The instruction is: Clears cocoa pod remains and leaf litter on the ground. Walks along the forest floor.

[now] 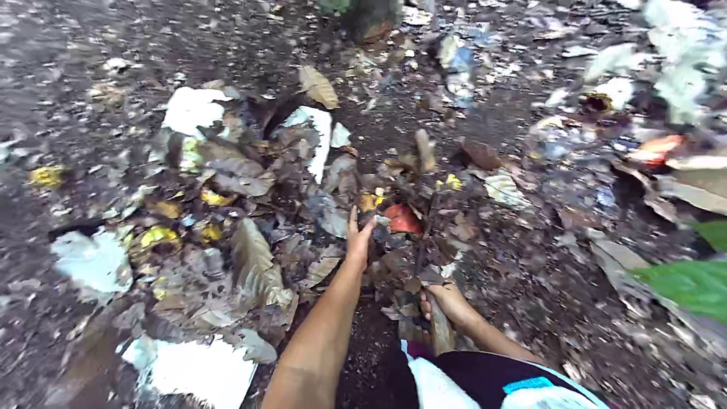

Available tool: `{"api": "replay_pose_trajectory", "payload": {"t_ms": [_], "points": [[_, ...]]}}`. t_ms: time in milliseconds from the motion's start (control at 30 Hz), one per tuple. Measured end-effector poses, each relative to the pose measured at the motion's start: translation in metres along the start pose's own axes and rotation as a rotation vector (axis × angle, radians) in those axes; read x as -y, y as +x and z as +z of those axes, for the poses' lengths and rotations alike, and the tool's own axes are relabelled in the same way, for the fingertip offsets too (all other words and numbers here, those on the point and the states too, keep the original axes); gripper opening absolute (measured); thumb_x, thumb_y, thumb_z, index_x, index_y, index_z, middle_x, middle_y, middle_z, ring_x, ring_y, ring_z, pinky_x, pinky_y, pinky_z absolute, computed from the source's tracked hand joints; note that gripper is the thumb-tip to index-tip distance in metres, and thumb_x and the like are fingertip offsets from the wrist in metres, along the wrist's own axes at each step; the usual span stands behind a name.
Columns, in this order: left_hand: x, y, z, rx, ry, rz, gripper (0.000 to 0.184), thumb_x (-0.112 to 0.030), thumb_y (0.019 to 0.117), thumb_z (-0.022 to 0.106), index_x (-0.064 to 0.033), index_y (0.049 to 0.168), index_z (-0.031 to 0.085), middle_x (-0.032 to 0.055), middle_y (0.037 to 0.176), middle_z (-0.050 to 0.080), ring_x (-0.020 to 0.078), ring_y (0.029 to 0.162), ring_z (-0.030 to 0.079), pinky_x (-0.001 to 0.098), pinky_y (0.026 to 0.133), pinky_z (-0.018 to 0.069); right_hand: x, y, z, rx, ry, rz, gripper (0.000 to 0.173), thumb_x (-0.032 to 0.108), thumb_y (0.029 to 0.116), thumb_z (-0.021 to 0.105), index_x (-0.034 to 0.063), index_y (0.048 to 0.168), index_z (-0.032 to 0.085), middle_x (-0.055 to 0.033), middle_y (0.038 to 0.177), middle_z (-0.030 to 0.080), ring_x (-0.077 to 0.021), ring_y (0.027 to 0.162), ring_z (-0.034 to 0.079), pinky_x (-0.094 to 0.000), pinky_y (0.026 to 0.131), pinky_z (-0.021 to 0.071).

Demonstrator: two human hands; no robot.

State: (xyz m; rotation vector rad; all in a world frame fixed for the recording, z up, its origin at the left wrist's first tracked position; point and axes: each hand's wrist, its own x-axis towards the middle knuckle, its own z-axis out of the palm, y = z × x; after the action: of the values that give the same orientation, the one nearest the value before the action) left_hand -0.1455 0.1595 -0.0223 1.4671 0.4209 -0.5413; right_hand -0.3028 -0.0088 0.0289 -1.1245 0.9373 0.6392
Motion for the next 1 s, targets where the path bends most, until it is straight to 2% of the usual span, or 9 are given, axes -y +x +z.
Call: {"api": "replay_pose_trajectory", "payload": {"t_ms": [167, 300, 400, 533, 667, 733, 800, 867, 1000], "points": [[-0.037, -0.023, -0.041, -0.102, -0.188, 0.136, 0.076, -0.023, 0.1001, 0.063, -0.0187, 0.164, 0.022, 0.0179, 0.163, 0.032, 0.0290, 0.141, 0.044, 0.0474, 0.111, 0.0429, 0.034, -0.011, 0.040, 0.099, -0.134, -0.087, 0.032, 0.012, 0.1080, 0.033, 0.0052, 0.086, 0.055, -0.0014, 0.059, 0.058, -0.0123, 0.046, 0.057, -0.0287, 0.049, 0.0559], [-0.092, -0.052, -0.098, -0.215, -0.322, 0.246, 0.062, -0.031, 0.1069, 0.049, -0.0273, 0.163, 0.023, 0.0096, 0.140, 0.057, 0.0187, 0.109, 0.063, 0.0385, 0.085, 0.0563, 0.079, -0.021, 0.111, 0.276, -0.236, -0.147, 0.022, 0.015, 0.1090, 0.038, 0.0046, 0.101, 0.056, -0.0021, 0.064, 0.059, -0.0132, 0.048, 0.058, -0.0300, 0.049, 0.0563], [-0.145, -0.087, -0.147, -0.356, -0.462, 0.353, 0.028, -0.035, 0.1105, 0.039, -0.0189, 0.125, 0.057, -0.0009, 0.090, 0.069, 0.0079, 0.075, 0.067, 0.0261, 0.062, 0.0578, 0.105, -0.028, 0.183, 0.456, -0.314, -0.191, 0.018, 0.019, 0.1094, 0.044, 0.0056, 0.109, 0.056, -0.0005, 0.065, 0.058, -0.0115, 0.049, 0.058, -0.0282, 0.050, 0.0554], [-0.169, -0.116, -0.242, -0.463, -0.619, 0.467, 0.048, -0.038, 0.1124, 0.013, -0.0169, 0.094, 0.053, -0.0032, 0.072, 0.061, 0.0068, 0.066, 0.062, 0.0262, 0.062, 0.0559, 0.119, -0.021, 0.274, 0.581, -0.559, -0.369, 0.025, 0.023, 0.1079, 0.050, 0.0019, 0.120, 0.057, -0.0046, 0.068, 0.059, -0.0125, 0.051, 0.059, -0.0287, 0.051, 0.0549], [-0.167, -0.123, -0.322, -0.701, -0.325, 0.251, 0.052, -0.055, 0.1091, 0.022, -0.0182, 0.130, 0.052, 0.0069, 0.107, 0.067, 0.0209, 0.095, 0.067, 0.0482, 0.079, 0.0578, 0.130, 0.015, 0.336, 0.415, -0.944, -0.680, 0.062, 0.018, 0.0988, 0.061, 0.0137, 0.155, 0.035, -0.0217, 0.123, 0.066, -0.0363, 0.108, 0.068, -0.0593, 0.090, 0.0549], [-0.154, -0.120, -0.344, -0.786, -0.046, 0.132, 0.065, -0.062, 0.1069, 0.026, -0.0256, 0.160, 0.025, 0.0106, 0.148, 0.053, 0.0284, 0.128, 0.058, 0.0598, 0.098, 0.0522, 0.130, 0.035, 0.349, 0.331, -1.161, -0.787, 0.088, 0.010, 0.0931, 0.067, 0.0252, 0.165, 0.018, -0.0278, 0.141, 0.052, -0.0458, 0.116, 0.063, -0.0650, 0.090, 0.0538], [-0.141, -0.111, -0.349, -0.779, 0.246, 0.092, 0.081, -0.061, 0.1057, 0.037, -0.0182, 0.166, 0.004, 0.0180, 0.168, 0.022, 0.0356, 0.150, 0.033, 0.0627, 0.114, 0.0372, 0.127, 0.047, 0.350, 0.297, -1.300, -0.785, 0.092, 0.008, 0.0938, 0.066, 0.0328, 0.166, 0.013, -0.0321, 0.148, 0.042, -0.0498, 0.117, 0.060, -0.0664, 0.090, 0.0529], [-0.129, -0.100, -0.347, -0.744, 0.462, 0.052, 0.096, -0.061, 0.0994, 0.054, -0.0141, 0.166, 0.004, 0.0275, 0.169, 0.001, 0.0448, 0.155, 0.013, 0.0650, 0.120, 0.0237, 0.127, 0.054, 0.343, 0.308, -1.287, -0.730, 0.087, 0.014, 0.0982, 0.062, 0.0351, 0.166, 0.012, -0.0314, 0.150, 0.040, -0.0474, 0.112, 0.063, -0.0641, 0.089, 0.0540], [-0.109, -0.079, -0.362, -0.749, 0.541, 0.019, 0.104, -0.053, 0.0899, 0.073, -0.0161, 0.166, 0.014, 0.0281, 0.169, 0.001, 0.0447, 0.155, 0.012, 0.0595, 0.122, 0.0241, 0.127, 0.055, 0.287, 0.348, -0.799, -0.742, 0.090, 0.018, 0.0926, 0.075, 0.0236, 0.165, 0.022, -0.0263, 0.143, 0.053, -0.0409, 0.120, 0.061, -0.0603, 0.099, 0.0518]]}}
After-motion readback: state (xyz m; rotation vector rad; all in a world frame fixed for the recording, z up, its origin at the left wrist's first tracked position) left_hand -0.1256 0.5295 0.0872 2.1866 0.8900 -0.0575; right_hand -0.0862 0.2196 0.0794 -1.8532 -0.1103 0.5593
